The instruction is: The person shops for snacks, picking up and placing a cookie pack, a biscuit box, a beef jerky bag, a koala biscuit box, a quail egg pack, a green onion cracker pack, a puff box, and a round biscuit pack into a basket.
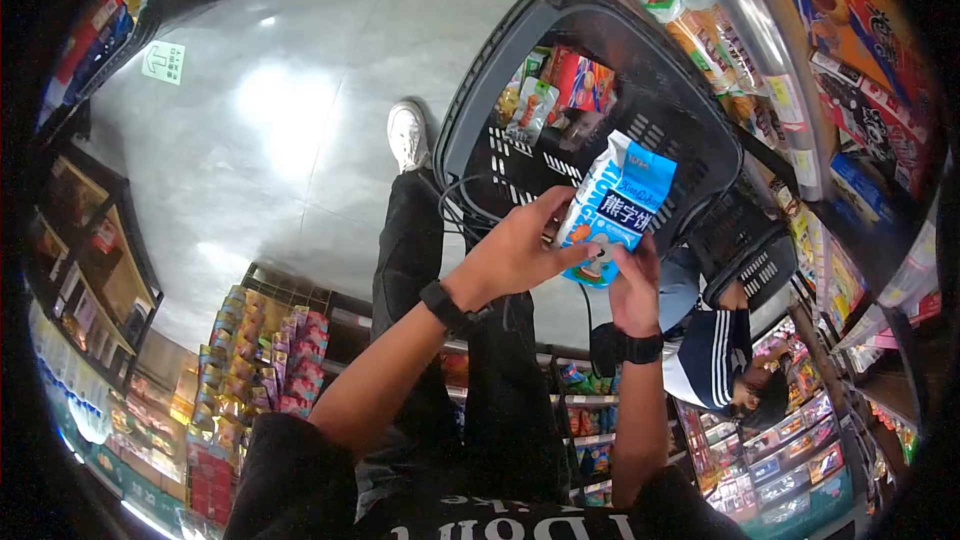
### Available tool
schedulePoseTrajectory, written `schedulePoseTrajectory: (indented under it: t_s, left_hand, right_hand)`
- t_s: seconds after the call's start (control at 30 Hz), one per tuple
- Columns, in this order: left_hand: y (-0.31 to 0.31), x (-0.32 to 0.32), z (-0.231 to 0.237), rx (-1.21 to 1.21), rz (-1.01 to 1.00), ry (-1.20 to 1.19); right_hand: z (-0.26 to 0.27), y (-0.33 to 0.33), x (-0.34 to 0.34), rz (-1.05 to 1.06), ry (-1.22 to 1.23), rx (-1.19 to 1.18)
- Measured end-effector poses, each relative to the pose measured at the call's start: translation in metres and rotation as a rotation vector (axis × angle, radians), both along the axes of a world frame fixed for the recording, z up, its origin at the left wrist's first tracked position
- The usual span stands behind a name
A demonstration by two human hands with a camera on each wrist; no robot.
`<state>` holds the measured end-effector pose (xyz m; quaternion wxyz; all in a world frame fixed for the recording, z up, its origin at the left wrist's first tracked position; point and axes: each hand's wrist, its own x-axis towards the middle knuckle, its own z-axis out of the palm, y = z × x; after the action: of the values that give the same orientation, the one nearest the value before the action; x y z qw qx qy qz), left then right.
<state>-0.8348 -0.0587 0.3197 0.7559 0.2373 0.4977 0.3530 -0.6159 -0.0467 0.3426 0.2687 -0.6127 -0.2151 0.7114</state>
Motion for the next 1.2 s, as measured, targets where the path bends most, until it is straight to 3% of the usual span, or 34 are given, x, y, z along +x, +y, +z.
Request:
schedulePoseTrajectory:
  t_s: [0.13,0.2,0.23,0.27,0.33,0.43,0.47,0.53,0.63,0.73,0.83,0.97,1.07,1.2]
  left_hand:
    - [0.031,-0.019,0.006,0.299,0.079,0.227]
    - [0.065,-0.033,0.023,0.283,0.153,0.212]
    - [0.082,-0.04,0.025,0.215,0.166,0.176]
    - [0.097,-0.047,0.026,0.355,0.213,0.288]
    - [0.135,-0.072,0.052,0.413,0.278,0.409]
    - [0.18,-0.098,0.078,0.535,0.366,0.444]
    - [0.195,-0.099,0.077,0.66,0.466,0.545]
    - [0.222,-0.102,0.074,0.893,0.664,0.747]
    - [0.25,-0.117,0.079,0.893,0.78,0.993]
    - [0.262,-0.132,0.087,0.925,0.704,1.077]
    - [0.255,-0.135,0.072,0.958,0.616,1.015]
    - [0.231,-0.129,0.055,0.99,0.576,1.014]
    - [0.195,-0.119,0.048,0.745,0.445,0.864]
    - [0.155,-0.107,0.028,0.661,0.31,0.789]
  right_hand:
    - [0.008,0.037,-0.03,0.252,-0.193,0.239]
    - [0.007,0.07,-0.047,0.376,-0.263,0.402]
    - [0.01,0.09,-0.064,0.322,-0.247,0.461]
    - [0.015,0.113,-0.079,0.33,-0.247,0.533]
    - [0.034,0.159,-0.11,0.428,-0.357,0.714]
    - [0.063,0.214,-0.161,0.317,-0.235,0.892]
    - [0.07,0.229,-0.178,0.247,-0.22,0.966]
    - [0.075,0.262,-0.194,0.303,-0.175,0.988]
    - [0.082,0.294,-0.221,0.337,-0.093,1.045]
    - [0.058,0.327,-0.228,0.326,-0.227,1.194]
    - [0.052,0.338,-0.238,0.296,-0.084,1.035]
    - [0.034,0.352,-0.25,0.239,-0.099,1.031]
    - [0.029,0.363,-0.255,0.211,-0.061,1.022]
    - [0.03,0.371,-0.256,0.197,-0.047,1.016]
